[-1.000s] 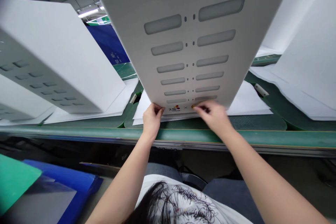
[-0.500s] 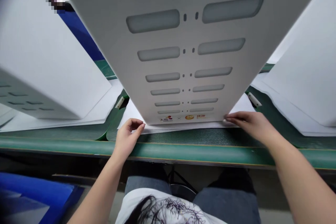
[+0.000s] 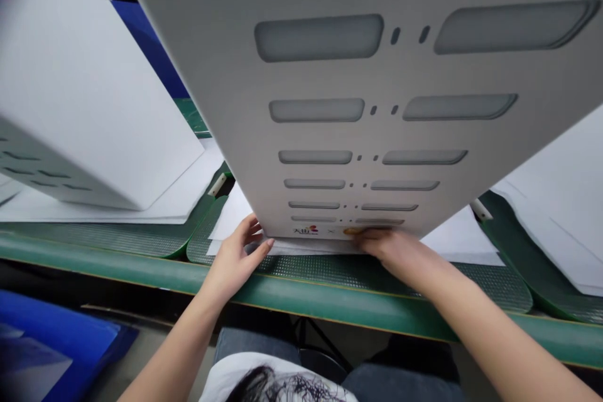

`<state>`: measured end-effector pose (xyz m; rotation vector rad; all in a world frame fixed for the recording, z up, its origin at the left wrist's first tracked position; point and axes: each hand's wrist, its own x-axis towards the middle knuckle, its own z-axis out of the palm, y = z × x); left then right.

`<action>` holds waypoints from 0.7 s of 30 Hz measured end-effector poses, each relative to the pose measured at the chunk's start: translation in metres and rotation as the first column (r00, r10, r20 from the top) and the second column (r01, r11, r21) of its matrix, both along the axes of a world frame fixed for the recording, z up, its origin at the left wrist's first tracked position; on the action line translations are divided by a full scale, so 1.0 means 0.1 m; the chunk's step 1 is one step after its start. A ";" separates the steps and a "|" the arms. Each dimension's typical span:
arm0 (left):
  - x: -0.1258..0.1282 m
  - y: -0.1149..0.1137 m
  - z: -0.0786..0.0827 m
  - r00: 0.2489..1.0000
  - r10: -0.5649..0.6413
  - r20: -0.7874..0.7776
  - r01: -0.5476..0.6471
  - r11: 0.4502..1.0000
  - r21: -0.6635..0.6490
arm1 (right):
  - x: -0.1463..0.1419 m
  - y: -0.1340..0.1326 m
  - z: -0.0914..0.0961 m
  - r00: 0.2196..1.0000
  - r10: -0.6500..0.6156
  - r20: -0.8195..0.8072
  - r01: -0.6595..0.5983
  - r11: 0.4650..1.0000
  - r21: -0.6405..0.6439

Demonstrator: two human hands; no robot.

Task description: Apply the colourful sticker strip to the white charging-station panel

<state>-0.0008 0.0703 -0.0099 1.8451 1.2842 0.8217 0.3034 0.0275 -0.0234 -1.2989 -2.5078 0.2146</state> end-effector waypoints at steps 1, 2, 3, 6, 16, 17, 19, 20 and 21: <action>0.00 0.00 0.00 1.000 0.002 0.006 -0.002 1.000 0.002 | -0.12 0.03 0.02 1.000 0.026 0.001 -0.026 1.000 -0.014; 0.00 0.00 0.00 1.000 0.005 0.000 -0.005 1.000 0.006 | -0.24 0.06 0.03 0.999 0.045 -0.004 -0.045 0.998 -0.032; 0.00 0.00 -0.01 1.000 0.006 -0.014 -0.006 1.000 0.007 | -0.34 0.08 0.04 0.998 0.056 -0.015 -0.057 0.998 -0.034; -0.01 -0.01 -0.04 0.999 0.008 -0.054 -0.008 1.000 0.010 | -0.41 0.09 0.00 0.994 0.099 -0.056 -0.096 0.994 0.045; 0.01 -0.02 0.03 0.988 0.013 -0.151 -0.015 1.000 -0.015 | 0.71 -0.42 -0.01 0.987 -0.110 -0.115 0.129 0.976 0.175; 0.02 -0.01 0.04 0.985 0.019 -0.170 -0.023 1.000 -0.018 | 0.68 -0.45 0.05 0.989 -0.115 -0.090 0.130 0.975 0.180; 0.03 0.01 0.04 0.979 0.032 -0.200 -0.038 0.999 -0.027 | 0.53 -0.47 0.15 0.995 -0.090 -0.050 0.098 0.977 0.189; 0.04 0.02 0.04 0.977 0.034 -0.209 -0.043 0.999 -0.034 | 0.43 -0.45 0.18 0.998 -0.050 -0.032 0.056 0.977 0.204; 0.05 0.02 0.04 0.976 0.038 -0.213 -0.048 0.998 -0.044 | 0.33 -0.42 0.21 1.000 0.016 -0.011 -0.013 0.975 0.221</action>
